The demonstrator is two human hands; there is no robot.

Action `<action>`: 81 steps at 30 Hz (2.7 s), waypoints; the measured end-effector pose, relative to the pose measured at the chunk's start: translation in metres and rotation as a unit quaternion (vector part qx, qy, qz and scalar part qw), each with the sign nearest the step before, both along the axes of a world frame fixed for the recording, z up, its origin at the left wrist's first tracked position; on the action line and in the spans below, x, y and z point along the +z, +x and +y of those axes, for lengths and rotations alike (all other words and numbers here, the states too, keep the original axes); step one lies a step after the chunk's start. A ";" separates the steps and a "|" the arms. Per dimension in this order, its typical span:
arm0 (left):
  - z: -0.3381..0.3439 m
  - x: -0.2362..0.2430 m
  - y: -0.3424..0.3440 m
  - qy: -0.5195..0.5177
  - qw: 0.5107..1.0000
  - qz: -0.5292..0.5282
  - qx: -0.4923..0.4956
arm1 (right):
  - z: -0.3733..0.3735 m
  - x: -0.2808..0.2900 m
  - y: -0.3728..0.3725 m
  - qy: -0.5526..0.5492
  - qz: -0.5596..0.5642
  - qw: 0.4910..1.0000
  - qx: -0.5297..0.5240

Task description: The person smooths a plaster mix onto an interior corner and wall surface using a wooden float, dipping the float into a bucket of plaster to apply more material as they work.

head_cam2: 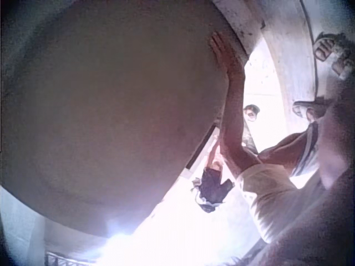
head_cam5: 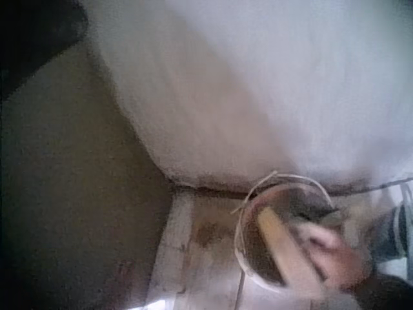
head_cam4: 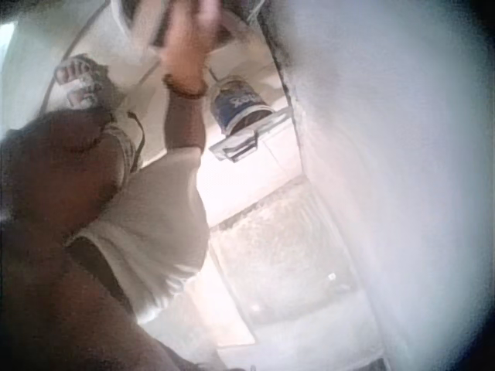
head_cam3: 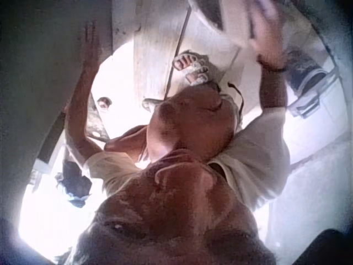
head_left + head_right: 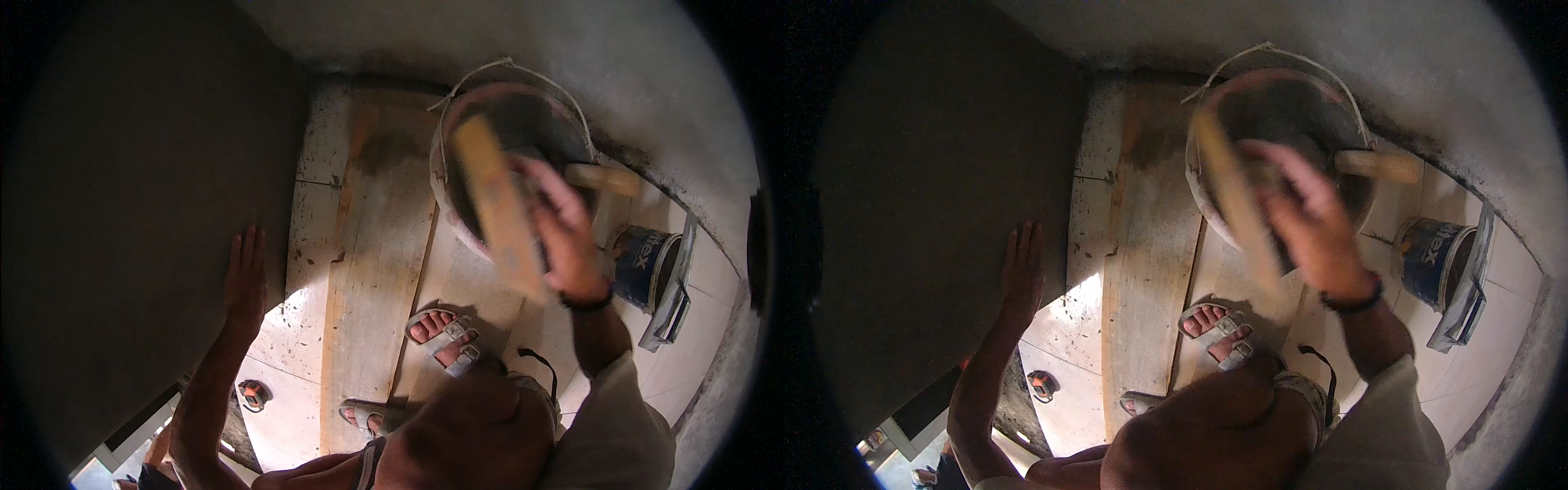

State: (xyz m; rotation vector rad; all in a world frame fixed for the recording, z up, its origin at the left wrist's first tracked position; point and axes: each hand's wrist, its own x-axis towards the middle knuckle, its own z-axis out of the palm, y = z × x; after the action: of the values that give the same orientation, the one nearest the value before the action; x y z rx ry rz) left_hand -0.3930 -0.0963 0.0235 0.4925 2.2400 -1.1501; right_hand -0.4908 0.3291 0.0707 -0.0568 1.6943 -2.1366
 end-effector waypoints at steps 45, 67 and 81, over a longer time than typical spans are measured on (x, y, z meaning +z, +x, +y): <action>-0.006 0.000 0.012 0.056 0.994 0.088 0.021 | 0.041 -0.141 -0.051 -0.100 -0.213 0.971 0.043; 0.072 0.108 0.177 0.293 0.898 -0.047 0.325 | -0.203 -0.159 0.068 -0.359 -0.348 0.840 0.210; 0.059 0.144 0.276 0.270 0.749 -0.017 0.605 | -0.342 -0.192 0.115 -0.052 -0.027 0.995 0.086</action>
State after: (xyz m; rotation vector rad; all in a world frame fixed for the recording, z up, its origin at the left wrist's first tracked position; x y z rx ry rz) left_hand -0.1171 -0.0373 0.1670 -0.7075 2.1125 0.1956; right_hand -0.3760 -0.0127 -0.1213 -0.1671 1.4896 -2.0769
